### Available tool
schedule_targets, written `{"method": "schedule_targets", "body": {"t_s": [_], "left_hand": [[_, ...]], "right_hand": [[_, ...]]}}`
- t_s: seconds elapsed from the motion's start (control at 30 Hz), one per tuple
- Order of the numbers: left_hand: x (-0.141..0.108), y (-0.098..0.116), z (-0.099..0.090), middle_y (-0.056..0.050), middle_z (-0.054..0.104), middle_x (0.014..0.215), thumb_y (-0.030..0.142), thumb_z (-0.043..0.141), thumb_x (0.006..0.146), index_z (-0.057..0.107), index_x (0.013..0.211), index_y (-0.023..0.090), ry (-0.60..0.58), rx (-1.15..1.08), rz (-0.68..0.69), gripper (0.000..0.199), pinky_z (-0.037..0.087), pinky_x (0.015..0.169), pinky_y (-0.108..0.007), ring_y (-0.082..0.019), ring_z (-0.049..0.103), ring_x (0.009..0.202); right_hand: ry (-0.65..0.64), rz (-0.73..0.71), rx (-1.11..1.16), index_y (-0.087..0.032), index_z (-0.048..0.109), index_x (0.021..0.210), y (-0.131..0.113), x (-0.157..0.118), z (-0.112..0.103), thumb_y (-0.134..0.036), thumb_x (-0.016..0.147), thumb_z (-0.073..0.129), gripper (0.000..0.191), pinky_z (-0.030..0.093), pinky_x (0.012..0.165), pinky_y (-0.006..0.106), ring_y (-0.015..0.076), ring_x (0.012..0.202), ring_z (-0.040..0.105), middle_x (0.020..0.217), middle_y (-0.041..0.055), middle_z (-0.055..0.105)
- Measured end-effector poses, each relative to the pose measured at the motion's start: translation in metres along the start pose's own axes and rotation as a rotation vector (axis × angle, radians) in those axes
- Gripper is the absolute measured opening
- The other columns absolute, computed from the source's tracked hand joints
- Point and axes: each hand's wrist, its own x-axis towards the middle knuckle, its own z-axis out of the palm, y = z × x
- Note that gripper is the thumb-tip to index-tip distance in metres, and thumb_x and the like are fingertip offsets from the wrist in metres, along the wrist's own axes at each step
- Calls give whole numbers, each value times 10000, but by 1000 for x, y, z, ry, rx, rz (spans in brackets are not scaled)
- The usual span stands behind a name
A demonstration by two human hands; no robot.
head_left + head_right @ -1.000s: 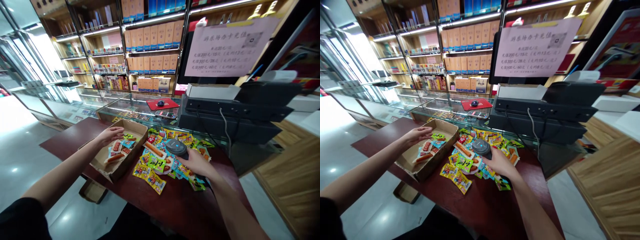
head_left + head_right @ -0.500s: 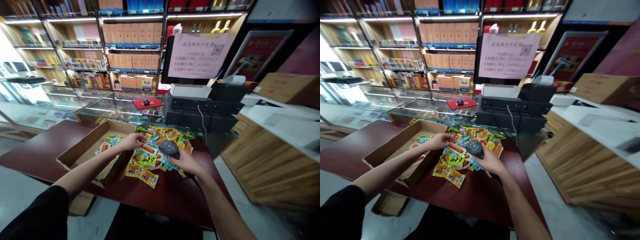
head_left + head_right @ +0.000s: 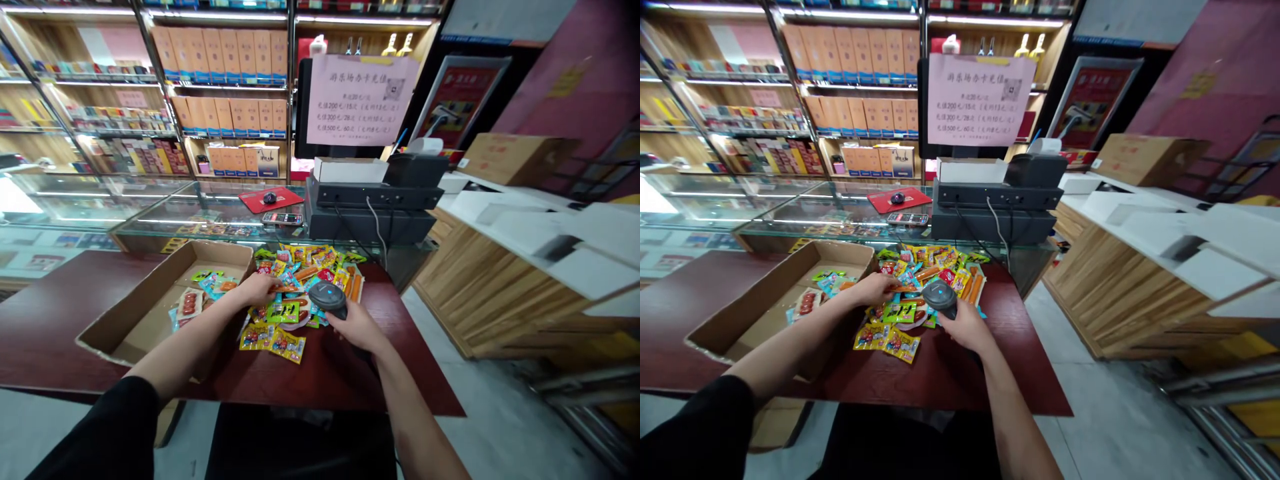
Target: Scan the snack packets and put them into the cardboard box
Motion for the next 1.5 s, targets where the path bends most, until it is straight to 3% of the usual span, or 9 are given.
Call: {"method": "schedule_targets", "body": {"t_s": [0.1,0.2,0.33,0.53,0.7,0.93,1.33,1.5], "left_hand": [[0,-4,-5,-44,723,934,336,673,763,753,1033,239,118,-331,20,297,464,829,-256,-201,644,864],[0,2,-13,-26,720,823,453,741,698,763,989,173,170,-634,-116,405,471,697,-240,-172,626,726],[-3,14,-23,-43,739,894,443,847,565,754,924,151,109,-979,-241,472,482,694,-229,-152,643,747],[-6,17,-29,-68,744,917,361,906,494,748,887,133,9,-1234,-354,480,523,751,-273,-156,670,763],[-4,18,-28,-90,735,928,295,918,498,709,860,117,56,-1318,-409,454,538,673,-263,-147,678,727],[-6,19,-29,-87,741,899,291,918,505,694,834,120,33,-1343,-408,433,539,628,-249,-144,682,686],[-5,16,-28,-66,733,824,282,920,491,675,831,131,19,-1357,-458,446,536,615,-251,-145,680,663],[-6,15,-27,-83,739,868,272,924,479,673,818,126,29,-1369,-421,447,547,662,-260,-151,690,705]], "right_hand": [[82,-22,22,-193,615,935,1,-6,4,-373,780,640,238,468,446,257,165,469,606,550,-23,623],[138,-61,88,-191,617,970,1,-14,6,-393,780,631,278,515,523,292,180,530,628,607,-10,654],[163,-70,148,-196,584,997,5,-22,9,-401,776,641,307,524,533,299,178,528,630,653,-6,671],[165,-59,191,-205,543,963,4,-28,14,-408,807,630,270,482,464,279,171,453,600,569,-23,627],[137,-65,208,-220,557,953,-3,-30,17,-409,820,616,239,466,449,272,171,440,589,529,-34,601],[150,-59,203,-224,560,946,-1,-28,19,-410,817,611,232,471,451,287,188,451,603,531,-25,608],[148,-38,184,-222,559,900,-5,-31,18,-404,805,621,215,472,445,297,190,439,597,535,-13,616],[144,-16,174,-226,557,901,-7,-30,17,-381,780,638,212,489,458,312,203,451,612,534,-15,622]]}}
